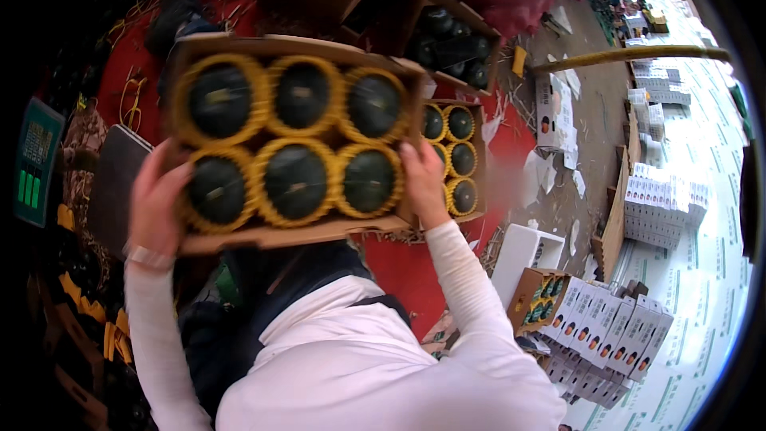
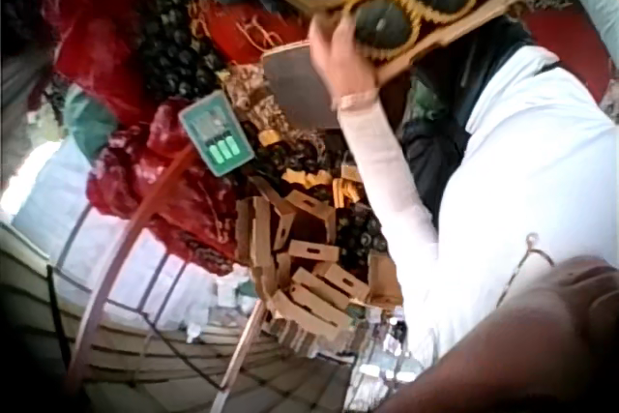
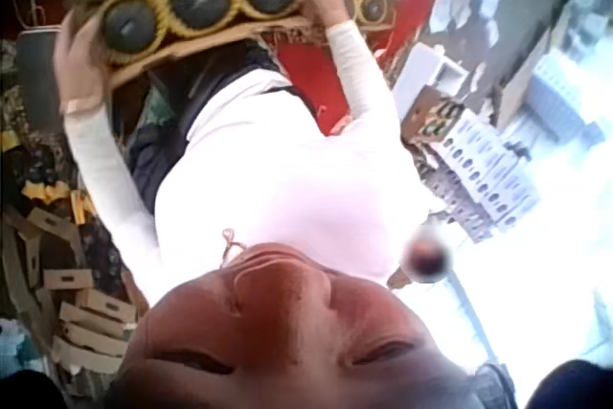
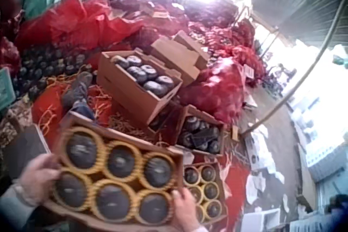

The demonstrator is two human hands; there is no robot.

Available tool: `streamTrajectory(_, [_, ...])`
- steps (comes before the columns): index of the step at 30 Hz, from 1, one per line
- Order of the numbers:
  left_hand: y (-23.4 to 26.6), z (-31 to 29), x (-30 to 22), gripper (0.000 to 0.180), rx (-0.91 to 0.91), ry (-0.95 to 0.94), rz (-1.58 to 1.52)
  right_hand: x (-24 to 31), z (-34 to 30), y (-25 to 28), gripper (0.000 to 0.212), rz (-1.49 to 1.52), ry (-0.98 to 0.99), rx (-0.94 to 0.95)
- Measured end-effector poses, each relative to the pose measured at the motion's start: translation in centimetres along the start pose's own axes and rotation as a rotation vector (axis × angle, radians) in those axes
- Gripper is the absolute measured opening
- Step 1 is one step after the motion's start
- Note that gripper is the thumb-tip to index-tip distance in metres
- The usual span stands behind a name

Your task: The person places pumpkins into padded yellow sleeves and then fits them into cardboard boxes, occasionally using a small tool to trim stems.

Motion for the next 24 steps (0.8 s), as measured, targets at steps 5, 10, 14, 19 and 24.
streamTrajectory(5, [-20.9, 12.0, 7.9, 0.037, 0.479, 0.2, -0.166, -16.1, -6.7, 18.4, 0.016, 0.061, -0.192, -0.351])
streamTrajectory(10, [-28.5, 13.3, 12.8, 0.052, 0.634, 0.091, 0.357, -22.7, -11.8, 21.6, 0.039, 0.143, -0.218, -0.36])
streamTrajectory(14, [-22.1, 11.2, 12.5, 0.024, 0.857, 0.226, 0.208, -26.8, -11.5, 20.8, 0.038, -0.09, -0.327, -0.32])
streamTrajectory(19, [4.8, 6.6, 2.1, 0.028, 0.298, 0.058, 0.712, -15.7, -2.8, 16.2, 0.035, -0.746, -0.145, -0.265])
streamTrajectory(24, [28.6, -18.0, -10.8, 0.038, -0.693, 0.075, 1.206, -1.4, 4.1, 7.4, 0.032, -1.171, 0.069, -0.052])
Point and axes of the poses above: each hand's wrist, its own z-axis towards the middle knuckle, its own y-axis out of the back of the hand, x = y × z, the point moved 4 cm from there along z, towards the middle knuckle, and after that the axes turned 9 degrees about x, right-handed, at the moved point
